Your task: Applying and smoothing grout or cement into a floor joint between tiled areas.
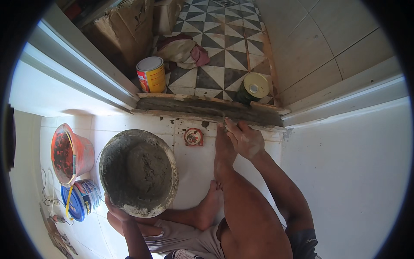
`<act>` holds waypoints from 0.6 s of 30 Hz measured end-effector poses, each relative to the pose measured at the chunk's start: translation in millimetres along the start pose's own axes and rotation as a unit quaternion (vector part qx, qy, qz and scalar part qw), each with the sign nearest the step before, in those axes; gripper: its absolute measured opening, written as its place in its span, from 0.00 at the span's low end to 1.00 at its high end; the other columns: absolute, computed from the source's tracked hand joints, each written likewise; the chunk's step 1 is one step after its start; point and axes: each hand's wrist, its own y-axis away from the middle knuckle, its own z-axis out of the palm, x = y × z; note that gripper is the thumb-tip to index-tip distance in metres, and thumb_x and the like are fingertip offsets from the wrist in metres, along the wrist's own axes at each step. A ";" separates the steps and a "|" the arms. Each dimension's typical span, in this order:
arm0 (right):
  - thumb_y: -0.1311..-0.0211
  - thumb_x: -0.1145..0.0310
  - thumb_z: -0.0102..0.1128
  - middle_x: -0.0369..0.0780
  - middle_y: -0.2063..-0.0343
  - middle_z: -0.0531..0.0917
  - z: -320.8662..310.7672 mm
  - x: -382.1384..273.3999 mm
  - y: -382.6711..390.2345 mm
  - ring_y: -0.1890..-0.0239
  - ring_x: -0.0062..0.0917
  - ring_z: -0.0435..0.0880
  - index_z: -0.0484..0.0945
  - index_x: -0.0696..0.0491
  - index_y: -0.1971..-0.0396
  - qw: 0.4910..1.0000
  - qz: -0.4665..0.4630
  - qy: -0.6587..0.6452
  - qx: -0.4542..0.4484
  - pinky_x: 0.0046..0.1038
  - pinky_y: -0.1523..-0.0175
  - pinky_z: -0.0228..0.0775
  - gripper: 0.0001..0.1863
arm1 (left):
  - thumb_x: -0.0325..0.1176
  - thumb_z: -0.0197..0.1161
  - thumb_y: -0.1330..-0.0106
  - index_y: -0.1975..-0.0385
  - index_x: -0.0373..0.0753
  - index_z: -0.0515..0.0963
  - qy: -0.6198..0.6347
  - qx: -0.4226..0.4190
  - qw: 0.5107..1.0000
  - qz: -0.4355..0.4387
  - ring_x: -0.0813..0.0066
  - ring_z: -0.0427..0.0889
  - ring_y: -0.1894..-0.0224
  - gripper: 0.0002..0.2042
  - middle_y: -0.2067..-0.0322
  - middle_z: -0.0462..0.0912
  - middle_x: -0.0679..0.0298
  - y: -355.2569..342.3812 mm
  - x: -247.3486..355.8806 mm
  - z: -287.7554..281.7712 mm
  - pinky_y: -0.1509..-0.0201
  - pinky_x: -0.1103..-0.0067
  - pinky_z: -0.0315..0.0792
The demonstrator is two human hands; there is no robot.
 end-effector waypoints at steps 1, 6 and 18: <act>0.35 0.60 0.66 0.39 0.65 0.79 0.2 0.6 0.7 0.71 0.32 0.85 0.76 0.41 0.35 0.999 0.003 0.030 -0.019 0.33 0.67 0.80 0.27 | 0.42 0.39 0.17 0.39 0.30 0.72 0.001 0.005 1.000 -0.005 0.68 0.77 0.42 0.23 0.44 0.79 0.57 -1.1 -2.1 -3.1 0.34 0.71 0.69; 0.34 0.59 0.65 0.39 0.64 0.81 0.4 5.8 8.1 0.72 0.33 0.86 0.76 0.42 0.35 1.000 -0.001 -0.017 0.023 0.34 0.69 0.80 0.26 | 0.45 0.39 0.18 0.37 0.28 0.71 -0.116 0.027 0.992 0.049 0.60 0.78 0.40 0.26 0.41 0.77 0.51 -5.2 -15.6 -15.5 0.34 0.68 0.73; 0.32 0.57 0.63 0.40 0.63 0.81 -3.3 18.0 30.8 0.73 0.37 0.85 0.73 0.40 0.33 0.999 0.041 0.014 0.002 0.37 0.70 0.80 0.28 | 0.43 0.41 0.19 0.35 0.29 0.69 -0.099 0.045 0.994 0.010 0.57 0.75 0.37 0.25 0.36 0.73 0.50 -2.0 4.3 6.7 0.31 0.65 0.68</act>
